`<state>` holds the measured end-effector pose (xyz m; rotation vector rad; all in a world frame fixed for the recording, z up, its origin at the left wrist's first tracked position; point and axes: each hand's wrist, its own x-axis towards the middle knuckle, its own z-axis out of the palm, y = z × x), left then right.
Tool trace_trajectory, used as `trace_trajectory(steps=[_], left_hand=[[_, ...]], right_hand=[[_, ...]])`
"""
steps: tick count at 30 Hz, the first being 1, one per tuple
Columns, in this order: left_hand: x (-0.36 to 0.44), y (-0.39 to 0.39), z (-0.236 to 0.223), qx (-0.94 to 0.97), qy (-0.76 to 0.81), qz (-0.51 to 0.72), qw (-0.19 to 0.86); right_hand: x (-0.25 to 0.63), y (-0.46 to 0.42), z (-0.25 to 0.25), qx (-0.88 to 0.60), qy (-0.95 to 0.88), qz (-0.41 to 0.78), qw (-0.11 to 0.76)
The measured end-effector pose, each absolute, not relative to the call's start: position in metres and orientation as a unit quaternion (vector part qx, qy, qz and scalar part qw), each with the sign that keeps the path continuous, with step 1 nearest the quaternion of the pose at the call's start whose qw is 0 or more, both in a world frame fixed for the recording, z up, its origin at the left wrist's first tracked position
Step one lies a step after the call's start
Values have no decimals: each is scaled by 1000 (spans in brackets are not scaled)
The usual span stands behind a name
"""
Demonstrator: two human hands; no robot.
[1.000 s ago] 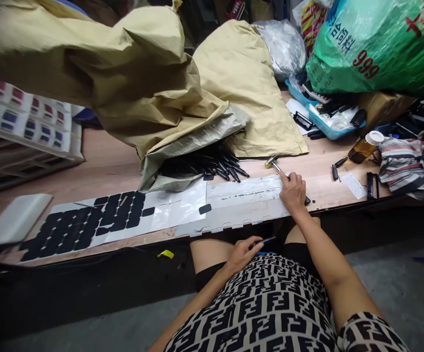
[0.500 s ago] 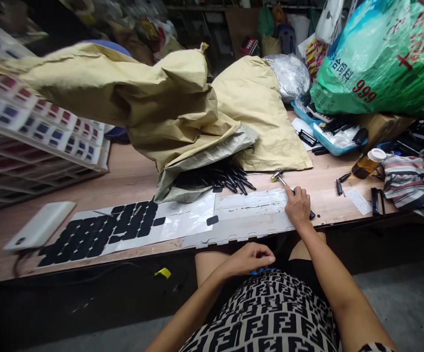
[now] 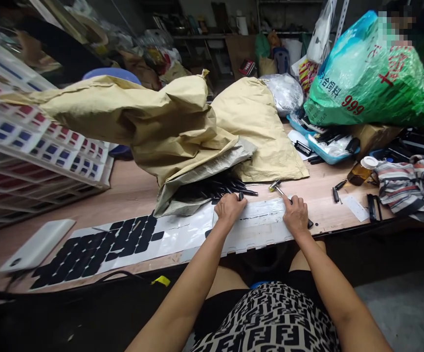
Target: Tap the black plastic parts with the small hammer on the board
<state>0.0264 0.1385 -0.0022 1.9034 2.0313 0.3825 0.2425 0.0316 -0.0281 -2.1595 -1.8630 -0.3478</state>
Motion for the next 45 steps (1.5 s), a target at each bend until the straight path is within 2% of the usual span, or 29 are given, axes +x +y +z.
trace_trajectory(steps=[10, 13, 17, 19, 24, 34, 39, 45], left_hand=[[23, 85, -38, 767, 546, 258, 216], [25, 88, -43, 761, 536, 277, 238], [24, 93, -43, 744, 542, 293, 258], [25, 95, -42, 730, 551, 299, 270], [28, 97, -38, 696, 567, 304, 319], [27, 99, -36, 694, 558, 318, 326], [26, 100, -39, 703, 546, 326, 318], [26, 100, -42, 708, 541, 329, 313]], right_hand=[[245, 32, -24, -749, -639, -95, 149], [244, 27, -15, -747, -629, -46, 212], [236, 10, -2, -689, -625, 71, 359], [229, 0, 2, -664, -626, 125, 391], [211, -19, 5, -634, -651, 179, 376], [202, -22, -3, -605, -719, 124, 319], [206, -22, 0, -607, -708, 98, 348], [214, -18, -6, -615, -709, 102, 330]])
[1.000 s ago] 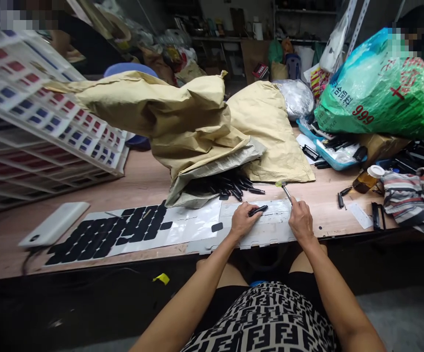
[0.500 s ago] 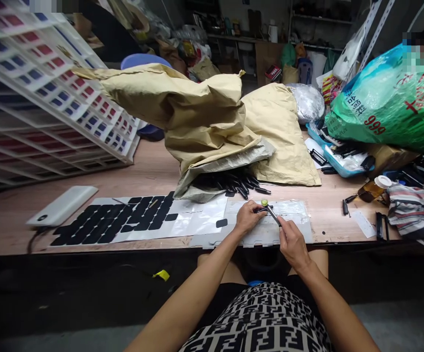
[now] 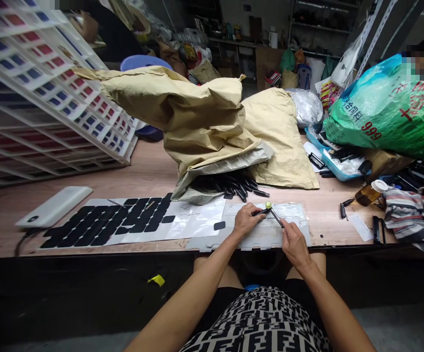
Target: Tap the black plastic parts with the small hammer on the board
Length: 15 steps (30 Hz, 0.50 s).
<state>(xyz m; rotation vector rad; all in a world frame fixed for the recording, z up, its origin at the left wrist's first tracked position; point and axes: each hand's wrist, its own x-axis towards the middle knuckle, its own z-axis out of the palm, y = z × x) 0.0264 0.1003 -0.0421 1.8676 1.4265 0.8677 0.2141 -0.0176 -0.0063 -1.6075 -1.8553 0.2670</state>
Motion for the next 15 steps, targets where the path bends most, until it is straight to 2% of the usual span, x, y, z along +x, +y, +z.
trace_trajectory(steps=[4, 10, 15], left_hand=[[26, 99, -43, 712, 541, 329, 304], [26, 99, -47, 717, 535, 339, 292], [21, 95, -35, 709, 499, 378, 326]], right_hand=[[233, 12, -4, -663, -680, 26, 311], [258, 57, -16, -744, -639, -124, 149], [256, 58, -26, -753, -625, -146, 144]])
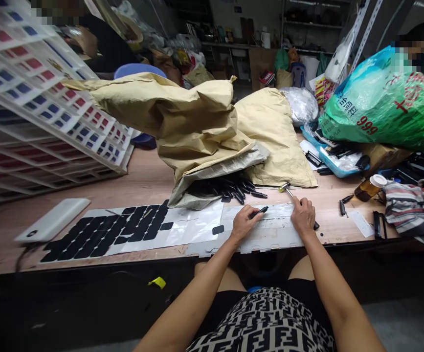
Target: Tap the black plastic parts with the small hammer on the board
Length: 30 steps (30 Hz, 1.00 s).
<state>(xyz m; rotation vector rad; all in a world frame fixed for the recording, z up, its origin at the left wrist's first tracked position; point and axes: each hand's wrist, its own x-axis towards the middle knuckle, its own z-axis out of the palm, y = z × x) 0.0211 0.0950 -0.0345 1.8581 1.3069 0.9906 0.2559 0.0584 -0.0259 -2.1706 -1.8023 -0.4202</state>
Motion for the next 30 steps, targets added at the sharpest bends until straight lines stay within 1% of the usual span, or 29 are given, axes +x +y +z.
trace_trajectory(steps=[3, 5, 8, 9, 11, 14, 16, 18, 20, 21, 24, 25, 26, 27, 28, 30], left_hand=[[12, 62, -28, 684, 471, 412, 374], [4, 25, -32, 700, 440, 395, 400], [-3, -30, -50, 771, 361, 288, 438], [-3, -43, -58, 777, 361, 242, 455], [0, -56, -75, 747, 432, 164, 478], [9, -48, -97, 654, 592, 59, 467], [12, -37, -103, 626, 637, -9, 449], [12, -31, -97, 640, 632, -53, 434], [10, -28, -79, 692, 574, -56, 433], [8, -27, -66, 721, 525, -51, 450], [3, -9, -20, 759, 345, -19, 552], [2, 4, -6, 759, 311, 0, 573], [3, 21, 5, 762, 308, 28, 569], [4, 40, 13, 774, 333, 69, 533], [7, 61, 18, 789, 380, 118, 469], [12, 105, 18, 810, 463, 191, 305]], right_hand=[[254, 56, -25, -752, -631, -133, 139], [254, 56, -24, -750, -634, -127, 137], [255, 57, -24, -750, -634, -123, 140], [255, 57, -25, -750, -635, -122, 141], [255, 58, -26, -749, -635, -122, 143], [254, 57, -25, -747, -638, -126, 140], [254, 56, -24, -747, -637, -128, 136], [254, 55, -24, -749, -637, -127, 134], [254, 54, -24, -750, -635, -124, 133], [254, 54, -24, -751, -635, -123, 132], [253, 55, -25, -751, -635, -122, 133], [253, 55, -25, -751, -636, -123, 133], [253, 55, -25, -750, -636, -124, 133], [253, 55, -25, -749, -637, -125, 132], [253, 55, -25, -749, -637, -127, 131], [252, 54, -24, -749, -636, -131, 131]])
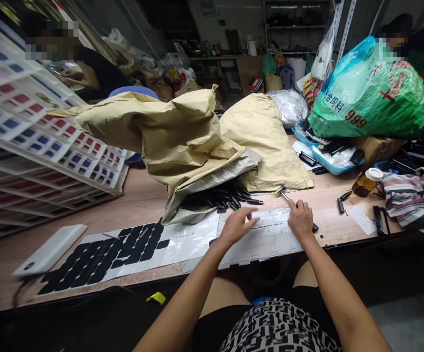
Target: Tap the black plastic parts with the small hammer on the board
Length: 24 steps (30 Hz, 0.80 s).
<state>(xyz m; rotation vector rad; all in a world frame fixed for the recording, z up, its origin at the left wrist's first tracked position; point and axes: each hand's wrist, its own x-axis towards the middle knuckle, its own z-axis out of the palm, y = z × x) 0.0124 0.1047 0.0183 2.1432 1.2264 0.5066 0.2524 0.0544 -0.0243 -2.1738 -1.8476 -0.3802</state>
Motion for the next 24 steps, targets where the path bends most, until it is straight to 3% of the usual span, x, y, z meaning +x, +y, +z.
trace_trajectory(steps=[3, 8, 14, 20, 24], left_hand=[[22, 157, 8, 837, 491, 194, 144], [26, 180, -7, 870, 466, 131, 91], [13, 134, -24, 857, 455, 157, 186], [10, 104, -44, 775, 486, 291, 282], [8, 109, -42, 765, 471, 309, 312]], right_hand=[[252, 54, -24, -749, -634, -133, 136], [253, 54, -26, -750, -633, -135, 138], [253, 53, -25, -749, -637, -124, 137], [255, 55, -23, -749, -634, -116, 156], [252, 47, -20, -744, -624, -95, 221]])
